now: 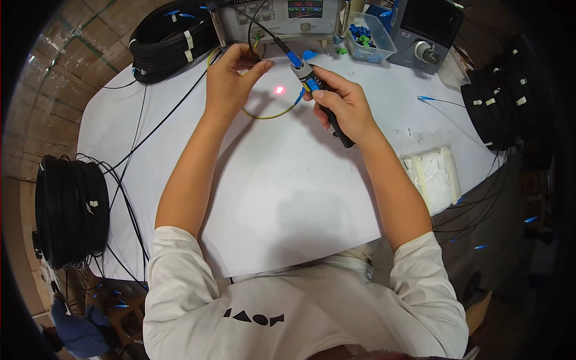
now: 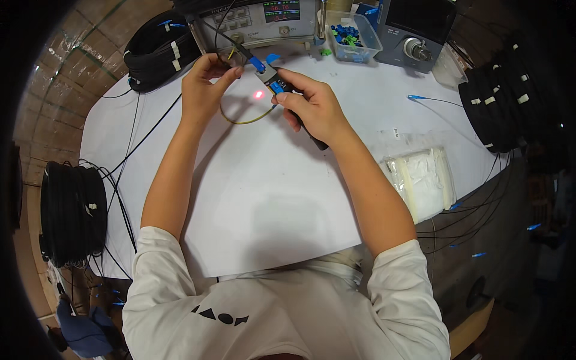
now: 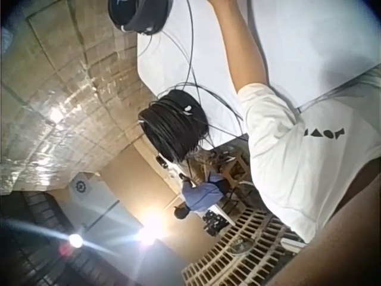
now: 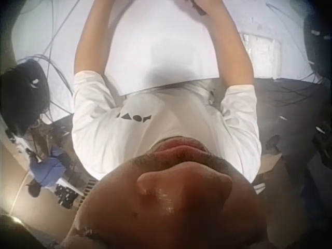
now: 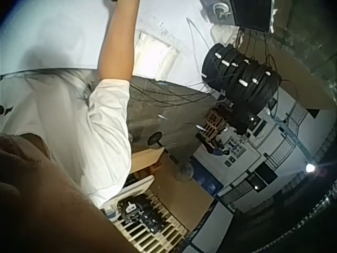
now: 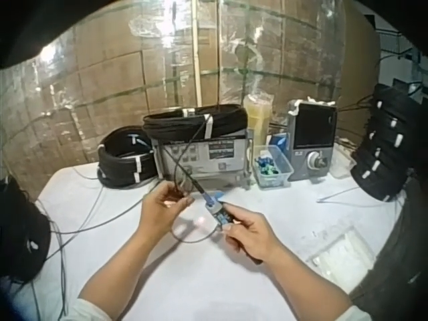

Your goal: Test and inspect fiber optic cable connections using electronic diagnostic equipment and a visual fault locator.

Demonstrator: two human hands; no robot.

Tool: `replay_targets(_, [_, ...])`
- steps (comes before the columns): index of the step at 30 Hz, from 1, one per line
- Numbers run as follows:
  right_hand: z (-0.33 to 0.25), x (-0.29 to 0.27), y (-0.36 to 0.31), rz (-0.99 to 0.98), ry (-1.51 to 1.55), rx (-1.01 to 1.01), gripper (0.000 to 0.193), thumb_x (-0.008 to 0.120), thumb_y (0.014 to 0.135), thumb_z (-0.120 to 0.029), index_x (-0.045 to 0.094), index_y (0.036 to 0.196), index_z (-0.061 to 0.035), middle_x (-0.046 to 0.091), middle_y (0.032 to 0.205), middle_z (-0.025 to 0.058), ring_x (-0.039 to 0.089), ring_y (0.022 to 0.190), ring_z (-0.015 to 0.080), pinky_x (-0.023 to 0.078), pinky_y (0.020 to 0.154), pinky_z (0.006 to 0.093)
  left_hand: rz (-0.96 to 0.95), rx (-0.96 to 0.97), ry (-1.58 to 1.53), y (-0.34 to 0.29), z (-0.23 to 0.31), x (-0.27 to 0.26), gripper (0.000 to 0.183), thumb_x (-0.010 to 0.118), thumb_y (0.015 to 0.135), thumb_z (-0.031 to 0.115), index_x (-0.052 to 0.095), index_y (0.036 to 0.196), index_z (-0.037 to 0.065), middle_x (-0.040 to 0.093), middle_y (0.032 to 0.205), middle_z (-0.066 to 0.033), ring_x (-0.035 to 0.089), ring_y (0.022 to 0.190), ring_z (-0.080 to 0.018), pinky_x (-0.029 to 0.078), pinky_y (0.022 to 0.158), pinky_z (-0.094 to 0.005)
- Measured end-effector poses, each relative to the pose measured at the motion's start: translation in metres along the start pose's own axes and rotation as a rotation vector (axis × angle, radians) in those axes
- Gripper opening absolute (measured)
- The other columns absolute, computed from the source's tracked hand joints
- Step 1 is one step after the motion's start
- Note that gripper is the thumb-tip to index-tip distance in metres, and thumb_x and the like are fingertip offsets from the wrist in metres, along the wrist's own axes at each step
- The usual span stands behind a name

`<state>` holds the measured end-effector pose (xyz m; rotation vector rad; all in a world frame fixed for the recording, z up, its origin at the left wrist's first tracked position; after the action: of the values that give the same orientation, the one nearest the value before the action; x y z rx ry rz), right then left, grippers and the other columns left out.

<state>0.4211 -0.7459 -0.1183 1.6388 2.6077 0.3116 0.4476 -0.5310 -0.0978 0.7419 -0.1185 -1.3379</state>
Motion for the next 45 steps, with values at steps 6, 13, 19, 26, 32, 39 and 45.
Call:
replay_targets(6, [0.003, -0.003, 0.001, 0.008, 0.001, -0.002, 0.049, 0.059, 0.091, -0.009, 0.049, 0.138, 0.0026, 0.065, 0.089, 0.0075, 0.054, 0.057, 0.0093, 0.045, 0.048, 0.0247, -0.033, -0.026, 0.116, -0.001, 0.000, 0.005, 0.022, 0.080, 0.081, 0.014, 0.064, 0.088, 0.002, 0.068, 0.078, -0.0026, 0.064, 0.076, -0.0097, 0.050, 0.074, -0.0254])
replay_targets(13, [0.005, -0.001, 0.001, 0.014, 0.007, 0.002, 0.049, 0.059, 0.091, -0.009, 0.049, 0.138, 0.0020, 0.064, 0.089, 0.0073, 0.054, 0.057, 0.0094, 0.045, 0.049, 0.0246, -0.005, 0.019, 0.181, -0.002, -0.001, 0.004, 0.033, 0.082, 0.078, 0.024, 0.057, 0.081, 0.003, 0.062, 0.068, -0.0017, 0.056, 0.060, -0.0101, 0.046, 0.058, -0.0252])
replay_targets(19, [0.004, -0.001, 0.001, 0.005, -0.002, -0.007, 0.049, 0.059, 0.091, -0.009, 0.050, 0.138, 0.0014, 0.064, 0.089, 0.0069, 0.054, 0.057, 0.0095, 0.045, 0.049, 0.0248, -0.049, -0.080, 0.191, -0.003, -0.003, 0.004, 0.033, 0.082, 0.079, 0.021, 0.053, 0.078, 0.005, 0.056, 0.064, 0.0008, 0.052, 0.060, -0.0048, 0.042, 0.056, -0.0211])
replay_targets(26, [0.004, -0.002, 0.001, 0.004, -0.005, -0.013, 0.048, 0.059, 0.091, -0.008, 0.051, 0.137, 0.0017, 0.064, 0.089, 0.0068, 0.054, 0.056, 0.0096, 0.045, 0.048, 0.0248, -0.058, -0.087, 0.218, -0.003, -0.002, 0.006, 0.029, 0.081, 0.081, 0.019, 0.057, 0.081, 0.003, 0.061, 0.068, -0.0004, 0.056, 0.063, -0.0055, 0.044, 0.059, -0.0212])
replay_targets(32, [0.005, -0.002, 0.002, 0.009, -0.015, -0.010, 0.048, 0.059, 0.091, -0.008, 0.051, 0.137, 0.0018, 0.064, 0.089, 0.0071, 0.054, 0.056, 0.0096, 0.045, 0.048, 0.0246, -0.078, -0.050, 0.101, -0.004, -0.011, 0.008, 0.023, 0.076, 0.084, 0.014, 0.066, 0.099, 0.000, 0.071, 0.084, -0.0055, 0.067, 0.080, -0.0105, 0.051, 0.075, -0.0251])
replay_targets(39, [0.006, -0.003, 0.002, 0.012, -0.019, -0.002, 0.048, 0.059, 0.091, -0.008, 0.050, 0.137, 0.0018, 0.065, 0.089, 0.0077, 0.054, 0.056, 0.0094, 0.045, 0.048, 0.0248, -0.115, -0.132, 0.127, -0.006, -0.017, 0.013, 0.023, 0.069, 0.090, 0.011, 0.067, 0.109, -0.001, 0.072, 0.089, -0.0054, 0.067, 0.084, -0.0094, 0.050, 0.073, -0.0231])
replay_targets(45, [0.004, -0.002, 0.001, 0.010, -0.020, 0.001, 0.049, 0.059, 0.090, -0.009, 0.050, 0.137, 0.0019, 0.065, 0.088, 0.0071, 0.055, 0.056, 0.0096, 0.045, 0.048, 0.0250, -0.226, -0.105, -0.001, -0.007, -0.017, 0.019, 0.024, 0.059, 0.095, 0.005, 0.061, 0.117, -0.002, 0.071, 0.103, -0.0068, 0.064, 0.095, -0.0102, 0.048, 0.079, -0.0232])
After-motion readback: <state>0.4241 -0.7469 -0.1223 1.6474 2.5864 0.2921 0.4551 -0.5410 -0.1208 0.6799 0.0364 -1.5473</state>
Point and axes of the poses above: each hand's wrist, its own y-axis towards the middle knuckle, its own x-axis out of the palm, z = x × y, the point moved 5 cm from there along y, towards the middle knuckle
